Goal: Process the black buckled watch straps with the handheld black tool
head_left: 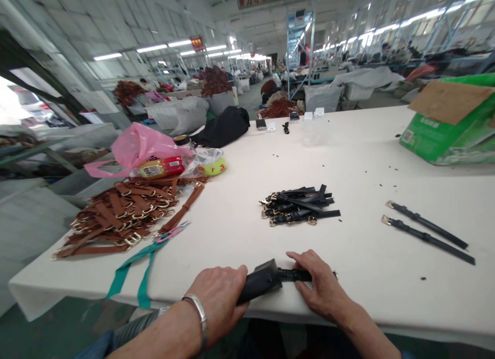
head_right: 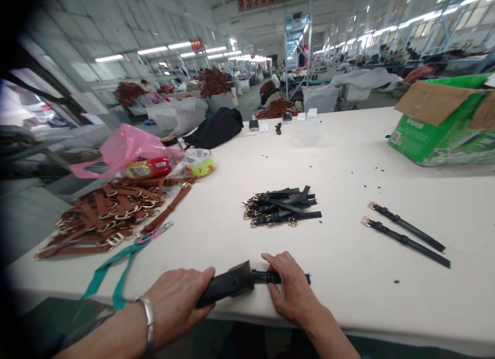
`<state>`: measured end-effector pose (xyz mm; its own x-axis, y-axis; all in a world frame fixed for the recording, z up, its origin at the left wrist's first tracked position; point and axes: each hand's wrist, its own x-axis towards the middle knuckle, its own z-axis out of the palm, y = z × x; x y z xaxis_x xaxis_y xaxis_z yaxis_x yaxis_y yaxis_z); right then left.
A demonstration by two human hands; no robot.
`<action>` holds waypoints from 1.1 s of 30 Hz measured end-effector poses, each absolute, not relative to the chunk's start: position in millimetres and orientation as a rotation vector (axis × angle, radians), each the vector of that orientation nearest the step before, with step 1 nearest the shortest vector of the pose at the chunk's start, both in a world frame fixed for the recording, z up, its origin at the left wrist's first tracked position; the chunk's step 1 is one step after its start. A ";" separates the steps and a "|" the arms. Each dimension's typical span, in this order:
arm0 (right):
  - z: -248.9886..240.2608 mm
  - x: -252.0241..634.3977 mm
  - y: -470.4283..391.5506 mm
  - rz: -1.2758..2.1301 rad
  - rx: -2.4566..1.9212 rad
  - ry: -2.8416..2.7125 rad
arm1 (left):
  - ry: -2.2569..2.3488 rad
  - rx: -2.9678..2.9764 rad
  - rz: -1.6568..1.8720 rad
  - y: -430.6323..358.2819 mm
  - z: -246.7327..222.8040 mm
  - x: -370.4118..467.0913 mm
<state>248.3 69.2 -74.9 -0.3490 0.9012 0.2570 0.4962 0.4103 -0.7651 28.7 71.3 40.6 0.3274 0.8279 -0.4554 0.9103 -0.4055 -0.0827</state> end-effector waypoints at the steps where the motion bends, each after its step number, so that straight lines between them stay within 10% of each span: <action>1: -75.7 248.2 69.5 0.773 -1.178 -1.985 | 1.593 2.414 -0.641 72.0 40.3 31.8; 33: -84.8 249.2 69.3 0.766 -1.186 -1.938 | 1.506 2.497 -0.721 75.8 45.0 61.6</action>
<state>249.2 69.3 -84.8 -0.3109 0.9104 0.2730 0.4781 0.3981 -0.7829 61.6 75.8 45.0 0.3849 0.7966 -0.4661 0.8625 -0.4903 -0.1256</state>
